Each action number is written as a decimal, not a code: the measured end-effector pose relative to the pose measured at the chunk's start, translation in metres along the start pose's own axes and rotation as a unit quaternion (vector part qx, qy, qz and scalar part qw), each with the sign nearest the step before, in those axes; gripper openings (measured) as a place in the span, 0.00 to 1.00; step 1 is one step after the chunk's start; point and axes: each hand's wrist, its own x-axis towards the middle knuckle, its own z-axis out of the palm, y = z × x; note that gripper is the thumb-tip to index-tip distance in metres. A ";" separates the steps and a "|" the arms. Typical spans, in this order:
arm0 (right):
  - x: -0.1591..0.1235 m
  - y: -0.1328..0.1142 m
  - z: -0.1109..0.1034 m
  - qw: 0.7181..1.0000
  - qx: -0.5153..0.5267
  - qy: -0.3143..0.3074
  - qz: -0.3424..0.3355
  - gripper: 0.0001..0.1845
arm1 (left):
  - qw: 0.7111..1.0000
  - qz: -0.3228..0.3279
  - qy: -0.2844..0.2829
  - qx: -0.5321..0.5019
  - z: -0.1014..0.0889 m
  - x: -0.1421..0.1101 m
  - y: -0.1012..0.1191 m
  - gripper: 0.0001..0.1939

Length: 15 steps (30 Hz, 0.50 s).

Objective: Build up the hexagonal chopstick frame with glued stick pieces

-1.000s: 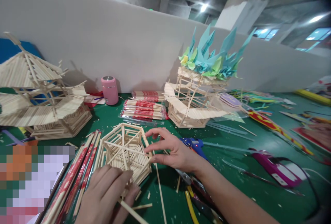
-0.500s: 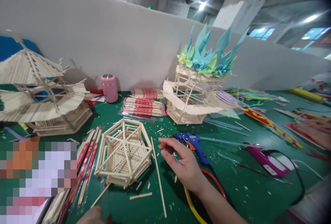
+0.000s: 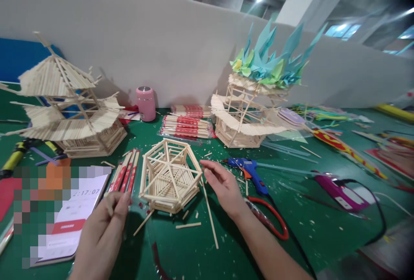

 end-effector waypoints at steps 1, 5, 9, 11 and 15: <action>-0.002 0.000 0.000 1.000 0.001 0.003 0.005 0.15 | 0.999 -0.027 -0.010 -0.036 0.002 0.005 0.001 0.25; -0.014 0.001 0.004 0.999 -0.005 0.021 0.024 0.16 | 0.990 -0.054 -0.010 -0.129 0.015 0.018 -0.006 0.24; -0.024 0.006 0.011 0.999 -0.011 0.017 0.040 0.18 | 0.984 -0.043 -0.048 -0.164 0.027 0.021 -0.014 0.22; -0.024 0.009 0.014 0.999 -0.008 0.011 0.042 0.18 | 0.982 -0.033 -0.066 -0.172 0.032 0.018 -0.015 0.22; -0.014 0.014 0.014 0.999 0.004 0.015 0.039 0.18 | 0.979 -0.024 -0.092 -0.183 0.040 0.012 -0.012 0.22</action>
